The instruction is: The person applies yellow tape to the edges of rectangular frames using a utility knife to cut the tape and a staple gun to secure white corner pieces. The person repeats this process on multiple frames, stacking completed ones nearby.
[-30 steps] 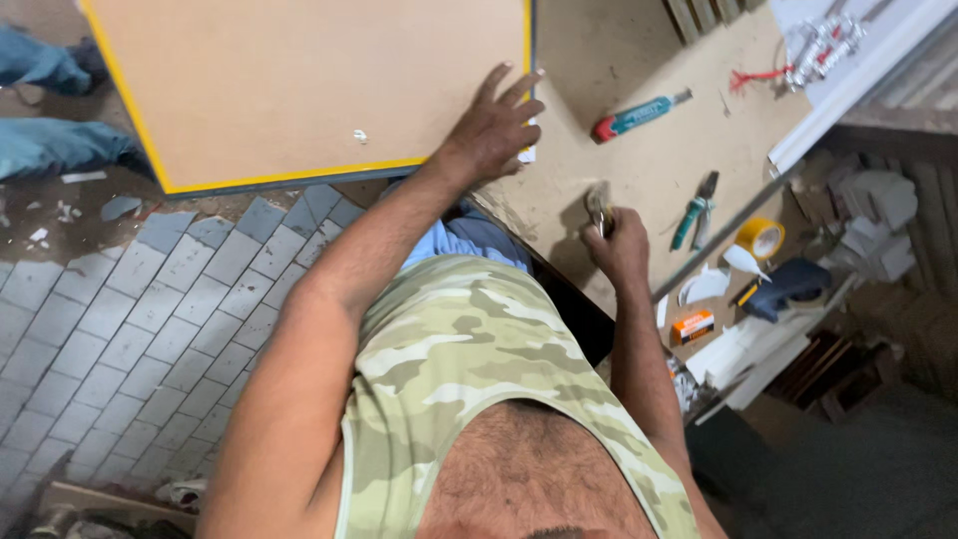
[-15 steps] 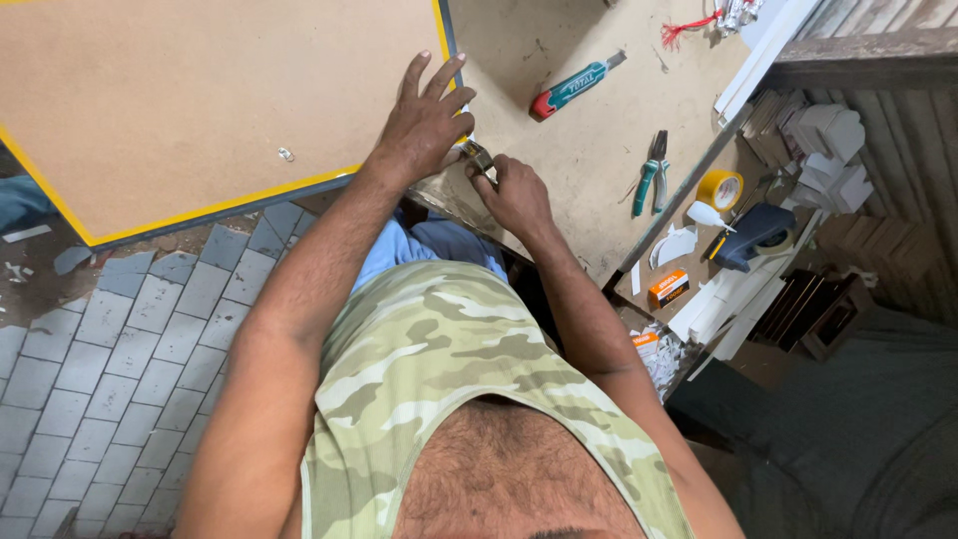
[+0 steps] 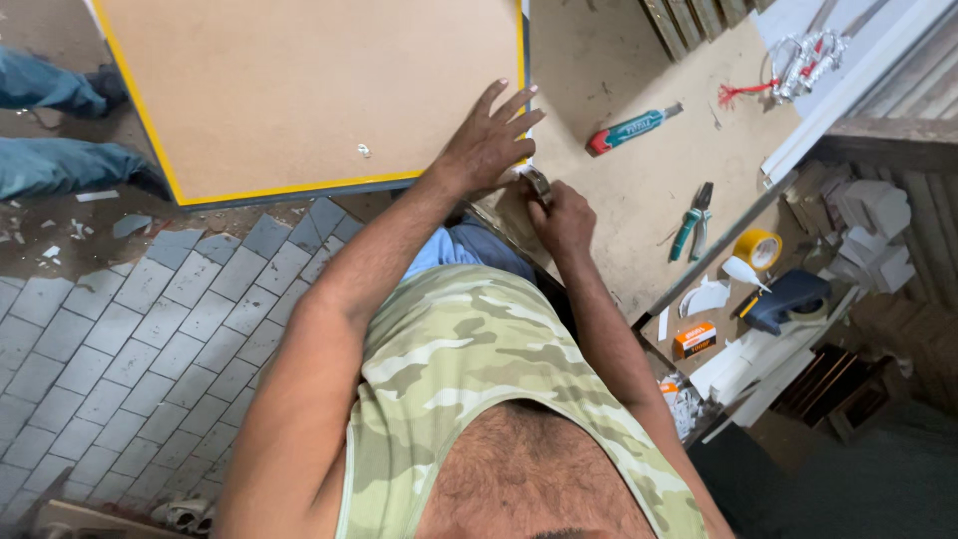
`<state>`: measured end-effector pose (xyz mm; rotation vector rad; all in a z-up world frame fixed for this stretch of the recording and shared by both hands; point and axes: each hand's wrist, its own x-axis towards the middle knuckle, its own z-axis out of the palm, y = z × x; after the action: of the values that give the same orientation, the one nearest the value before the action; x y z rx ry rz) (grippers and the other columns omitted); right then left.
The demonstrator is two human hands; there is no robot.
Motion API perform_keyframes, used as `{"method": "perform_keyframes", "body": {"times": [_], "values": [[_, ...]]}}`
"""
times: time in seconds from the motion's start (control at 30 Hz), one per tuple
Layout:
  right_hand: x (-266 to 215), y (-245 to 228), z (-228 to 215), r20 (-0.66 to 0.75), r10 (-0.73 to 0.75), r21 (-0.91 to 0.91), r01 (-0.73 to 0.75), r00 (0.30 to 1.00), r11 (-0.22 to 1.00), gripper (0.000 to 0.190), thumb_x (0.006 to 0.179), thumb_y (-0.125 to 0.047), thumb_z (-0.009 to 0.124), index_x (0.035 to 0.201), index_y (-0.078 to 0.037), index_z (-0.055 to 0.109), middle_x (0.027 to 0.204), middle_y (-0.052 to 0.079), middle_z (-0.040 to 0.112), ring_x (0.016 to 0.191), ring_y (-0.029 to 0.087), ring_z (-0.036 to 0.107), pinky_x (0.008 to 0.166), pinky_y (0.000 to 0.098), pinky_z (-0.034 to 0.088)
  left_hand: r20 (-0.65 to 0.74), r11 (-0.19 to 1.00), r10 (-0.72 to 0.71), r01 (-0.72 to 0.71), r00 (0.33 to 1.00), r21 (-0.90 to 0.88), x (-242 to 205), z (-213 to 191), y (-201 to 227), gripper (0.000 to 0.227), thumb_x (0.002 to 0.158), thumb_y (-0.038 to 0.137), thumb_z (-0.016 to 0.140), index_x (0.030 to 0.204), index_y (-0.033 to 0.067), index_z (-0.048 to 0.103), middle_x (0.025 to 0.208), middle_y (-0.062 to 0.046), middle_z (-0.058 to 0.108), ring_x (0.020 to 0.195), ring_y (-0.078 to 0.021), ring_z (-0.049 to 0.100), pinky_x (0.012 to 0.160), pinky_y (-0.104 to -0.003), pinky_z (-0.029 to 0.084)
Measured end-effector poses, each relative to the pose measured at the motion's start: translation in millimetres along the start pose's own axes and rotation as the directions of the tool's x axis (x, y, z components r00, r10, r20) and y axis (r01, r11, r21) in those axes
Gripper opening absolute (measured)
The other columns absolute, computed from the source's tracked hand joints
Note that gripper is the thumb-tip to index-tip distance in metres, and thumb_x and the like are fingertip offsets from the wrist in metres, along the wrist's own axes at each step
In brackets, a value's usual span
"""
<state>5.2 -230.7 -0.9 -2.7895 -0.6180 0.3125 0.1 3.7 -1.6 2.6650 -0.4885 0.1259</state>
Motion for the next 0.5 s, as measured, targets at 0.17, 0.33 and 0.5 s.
{"method": "perform_keyframes", "body": {"times": [0.17,0.33,0.5], "values": [[-22.9,-8.1,-32.0,-0.13,0.187,-0.158,-0.207,0.974,0.966,0.057,0.089,-0.048,0.081,0.113,0.0,0.063,0.107,0.022,0.064,0.101,0.041,0.062,0.083,0.0532,0.049,-0.007,0.94,-0.326,0.323,0.945,-0.112,-51.5,-29.5,-34.7,0.087,0.091,0.067,0.063,0.158,0.0146,0.044,0.169,-0.019,0.021,0.157,-0.0328,0.017,0.127,-0.054,0.011],[-28.3,-25.0,-34.7,-0.218,-0.31,-0.197,0.269,0.925,0.943,0.072,0.089,-0.038,0.079,0.144,-0.001,0.05,0.146,0.027,0.05,0.131,0.043,0.049,0.108,0.0558,0.04,0.022,0.408,-0.913,0.911,0.408,0.057,-189.0,-63.0,-100.2,0.095,0.104,0.079,0.042,0.17,0.015,0.019,0.174,-0.019,0.001,0.162,-0.0324,0.002,0.13,-0.058,0.001],[1.9,-60.0,-11.0,-0.129,-0.569,-0.175,0.546,0.812,0.819,0.062,0.095,-0.031,0.077,0.148,-0.007,0.054,0.157,0.02,0.05,0.145,0.037,0.048,0.125,0.0548,0.034,-0.108,-0.012,-0.992,0.902,-0.065,-0.431,-319.4,-69.8,-133.9,0.088,0.099,0.064,0.054,0.165,0.0175,0.02,0.168,-0.02,0.033,0.154,-0.0367,0.031,0.126,-0.05,0.027]]}}
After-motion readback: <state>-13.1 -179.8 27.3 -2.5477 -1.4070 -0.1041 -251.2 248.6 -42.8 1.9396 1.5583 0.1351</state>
